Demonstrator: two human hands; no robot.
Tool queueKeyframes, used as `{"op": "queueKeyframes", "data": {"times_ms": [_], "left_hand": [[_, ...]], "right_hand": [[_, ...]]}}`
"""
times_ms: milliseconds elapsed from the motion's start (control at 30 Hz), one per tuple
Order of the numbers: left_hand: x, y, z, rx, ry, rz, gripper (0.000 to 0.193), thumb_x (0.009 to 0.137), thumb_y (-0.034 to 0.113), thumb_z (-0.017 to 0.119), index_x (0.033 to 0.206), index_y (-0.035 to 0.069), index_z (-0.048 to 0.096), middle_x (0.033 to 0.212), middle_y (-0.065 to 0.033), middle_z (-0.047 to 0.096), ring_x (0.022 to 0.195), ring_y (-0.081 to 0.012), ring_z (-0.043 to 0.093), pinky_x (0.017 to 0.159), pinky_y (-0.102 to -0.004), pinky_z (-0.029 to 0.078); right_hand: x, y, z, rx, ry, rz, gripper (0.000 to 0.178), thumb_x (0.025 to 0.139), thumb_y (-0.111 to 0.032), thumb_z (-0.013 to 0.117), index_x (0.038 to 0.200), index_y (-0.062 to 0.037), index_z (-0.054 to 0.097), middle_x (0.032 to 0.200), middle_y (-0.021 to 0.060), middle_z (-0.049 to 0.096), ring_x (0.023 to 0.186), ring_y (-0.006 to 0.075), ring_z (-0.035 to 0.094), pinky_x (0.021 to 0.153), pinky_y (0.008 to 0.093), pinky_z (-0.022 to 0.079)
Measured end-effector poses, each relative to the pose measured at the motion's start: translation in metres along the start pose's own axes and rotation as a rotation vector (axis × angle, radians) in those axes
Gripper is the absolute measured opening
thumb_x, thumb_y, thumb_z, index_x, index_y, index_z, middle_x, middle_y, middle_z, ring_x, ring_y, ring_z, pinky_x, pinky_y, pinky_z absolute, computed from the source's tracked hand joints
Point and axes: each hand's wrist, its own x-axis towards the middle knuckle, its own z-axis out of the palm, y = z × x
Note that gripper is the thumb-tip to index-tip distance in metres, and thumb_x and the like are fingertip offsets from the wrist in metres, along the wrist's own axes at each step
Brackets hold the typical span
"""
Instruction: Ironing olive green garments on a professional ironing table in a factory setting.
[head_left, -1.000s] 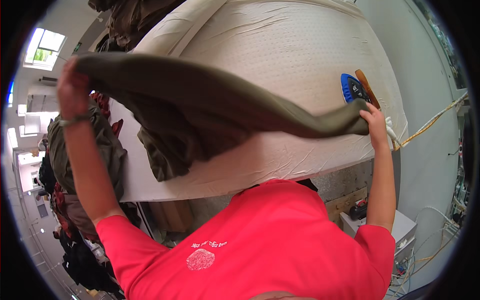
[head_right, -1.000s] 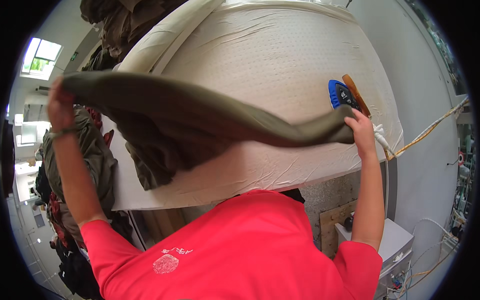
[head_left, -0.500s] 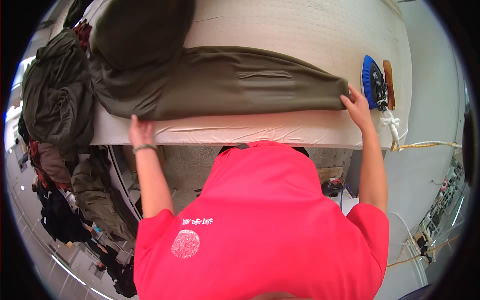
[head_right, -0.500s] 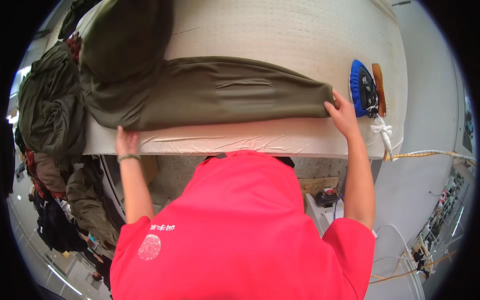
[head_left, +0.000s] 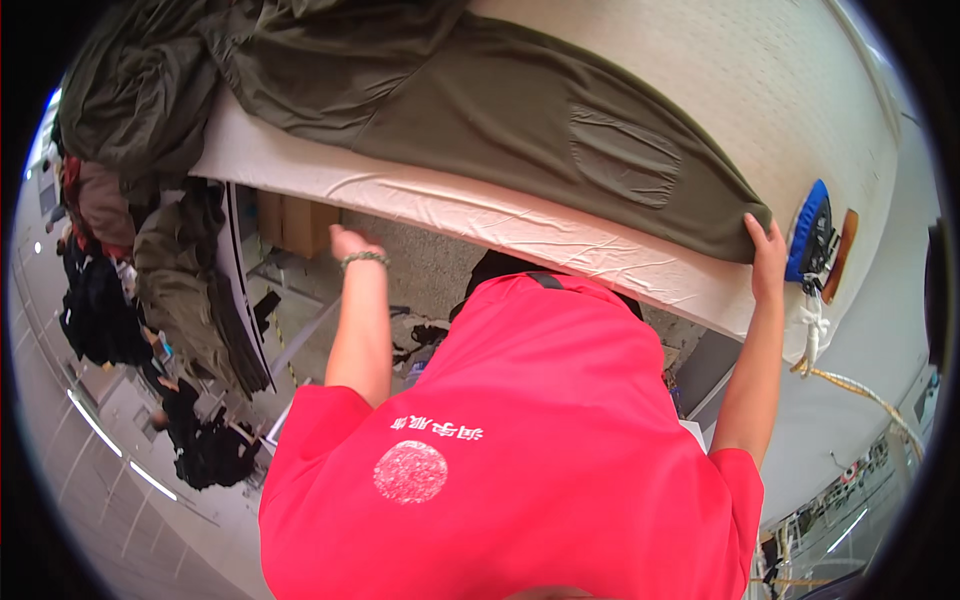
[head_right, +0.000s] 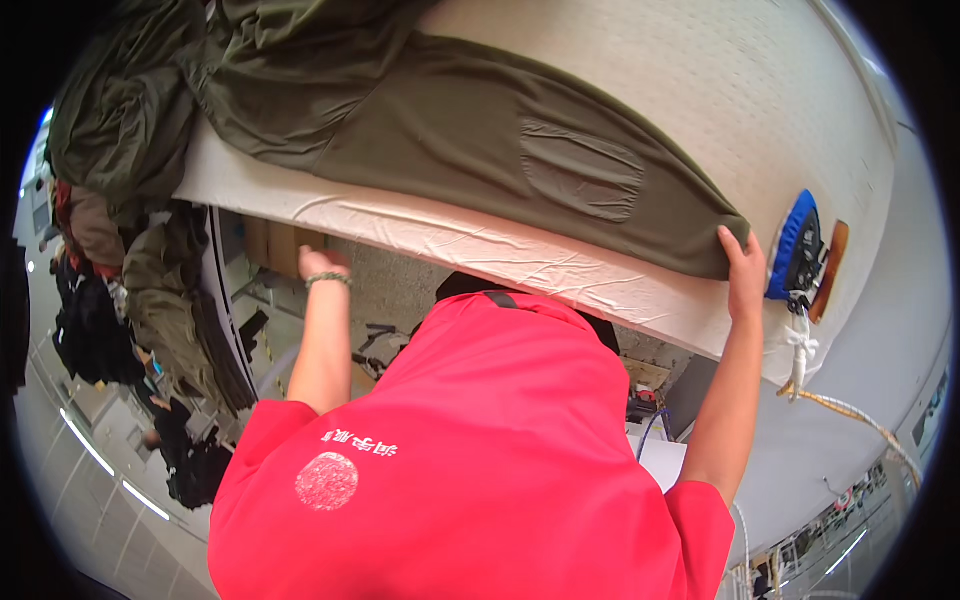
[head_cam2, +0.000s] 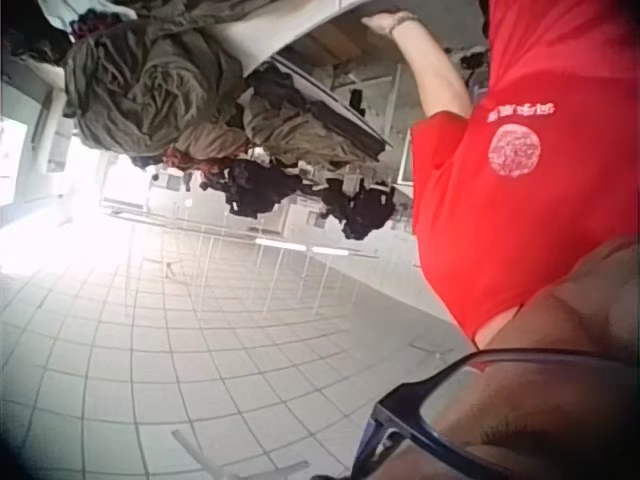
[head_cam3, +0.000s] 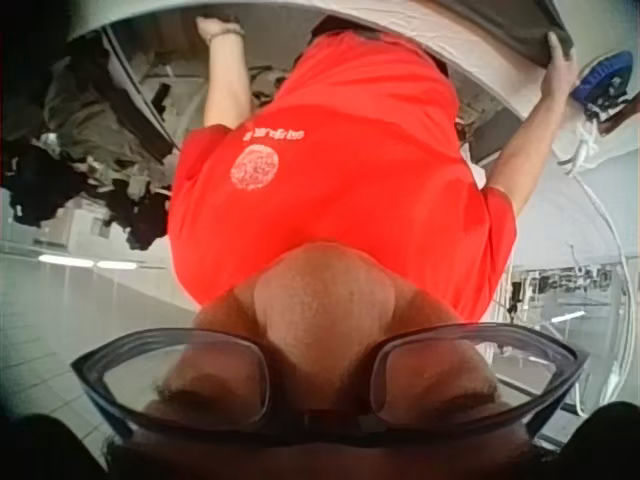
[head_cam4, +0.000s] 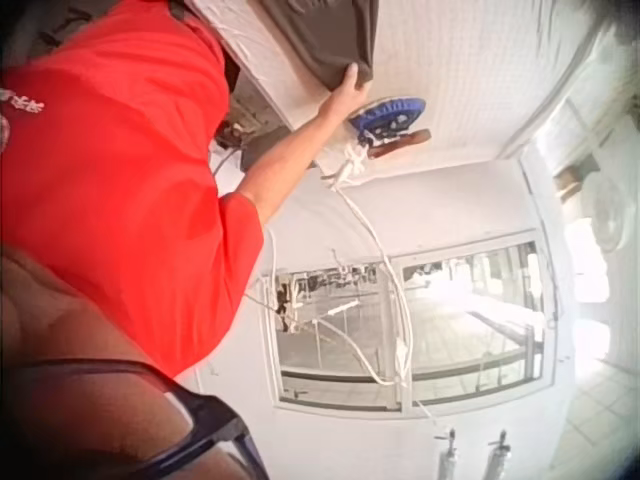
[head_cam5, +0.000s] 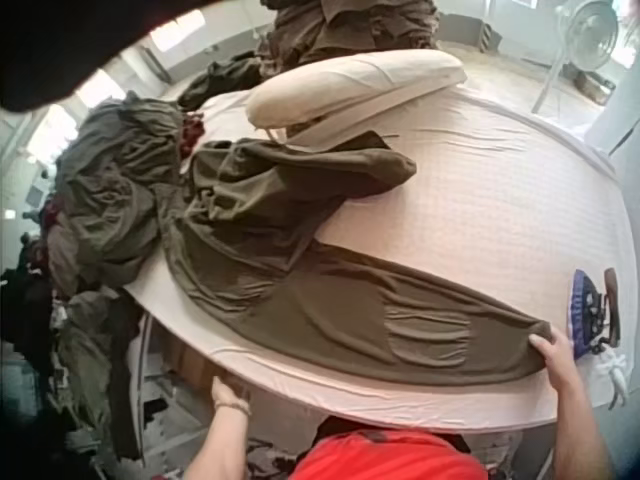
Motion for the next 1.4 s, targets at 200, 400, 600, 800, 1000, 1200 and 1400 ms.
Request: {"op": "queueKeyframes", "data": {"times_ms": [200, 400, 600, 800, 1000, 1200, 1400], "left_hand": [[-0.077, -0.111, 0.066, -0.365, -0.892, -0.28, 0.078, 0.1, 0.066, 0.033, 0.157, 0.012, 0.035, 0.16, -0.012, 0.038, 0.144, -0.0357, 0.04, 0.118, -0.0537, 0.037], [-0.1, -0.123, 0.087, -0.209, -0.94, -0.186, 0.071, 0.105, 0.058, 0.032, 0.158, 0.011, 0.032, 0.163, -0.0104, 0.034, 0.145, -0.0316, 0.038, 0.118, -0.0481, 0.038], [-0.086, -0.113, 0.103, -0.191, -1.023, -0.108, 0.066, 0.108, 0.053, 0.03, 0.16, 0.012, 0.028, 0.165, -0.0089, 0.031, 0.147, -0.0283, 0.036, 0.118, -0.0445, 0.038], [-0.028, 0.005, 0.002, 0.188, 0.159, 0.529, 0.042, 0.102, 0.034, 0.054, 0.117, -0.003, 0.068, 0.1, -0.017, 0.075, 0.073, -0.0224, 0.072, 0.053, -0.027, 0.05], [-0.193, 0.099, 0.116, 0.554, -0.427, 0.23, 0.058, 0.092, 0.052, 0.072, 0.106, -0.004, 0.062, 0.086, -0.008, 0.071, 0.059, -0.0171, 0.064, 0.049, -0.0249, 0.047], [-0.146, 0.132, 0.13, 0.339, -0.531, 0.428, 0.044, 0.094, 0.044, 0.072, 0.105, 0.003, 0.062, 0.093, -0.0088, 0.073, 0.068, -0.0211, 0.069, 0.056, -0.03, 0.053], [-0.153, 0.091, 0.095, 0.341, -0.762, 0.235, 0.035, 0.098, 0.039, 0.069, 0.107, 0.006, 0.061, 0.094, -0.0083, 0.073, 0.073, -0.0209, 0.07, 0.062, -0.0348, 0.057]], "right_hand": [[0.007, 0.001, -0.003, -0.005, -0.012, 0.032, 0.041, 0.098, -0.025, 0.068, 0.129, 0.0008, 0.064, 0.12, 0.0053, 0.069, 0.106, 0.0122, 0.063, 0.096, 0.0266, 0.048], [0.008, 0.009, -0.003, 0.03, 0.043, 0.001, 0.039, 0.097, -0.023, 0.069, 0.128, 0.0001, 0.065, 0.117, 0.0051, 0.07, 0.105, 0.0117, 0.064, 0.094, 0.026, 0.048], [0.014, 0.011, -0.011, 0.044, 0.009, -0.035, 0.039, 0.097, -0.023, 0.069, 0.127, 0.0004, 0.065, 0.115, 0.0045, 0.07, 0.105, 0.0112, 0.063, 0.095, 0.0258, 0.048], [-0.001, 0.006, -0.008, -0.019, -0.016, -0.076, 0.038, 0.097, -0.024, 0.069, 0.126, 0.0006, 0.066, 0.114, 0.0042, 0.07, 0.104, 0.0106, 0.063, 0.094, 0.0267, 0.048], [0.006, -0.011, -0.017, 0.037, -0.194, 0.056, 0.038, 0.099, -0.023, 0.065, 0.127, 0.0026, 0.064, 0.117, 0.0052, 0.07, 0.106, 0.0128, 0.063, 0.096, 0.0276, 0.048], [-0.018, -0.106, -0.058, 0.1, -0.296, -0.126, 0.046, 0.099, -0.018, 0.062, 0.138, 0.0047, 0.055, 0.129, 0.0089, 0.066, 0.115, 0.0145, 0.062, 0.101, 0.0287, 0.047], [-0.032, 0.008, -0.07, 0.068, -0.155, -0.147, 0.05, 0.099, -0.015, 0.062, 0.143, 0.0059, 0.05, 0.132, 0.011, 0.064, 0.117, 0.0137, 0.061, 0.104, 0.0294, 0.045]]}}
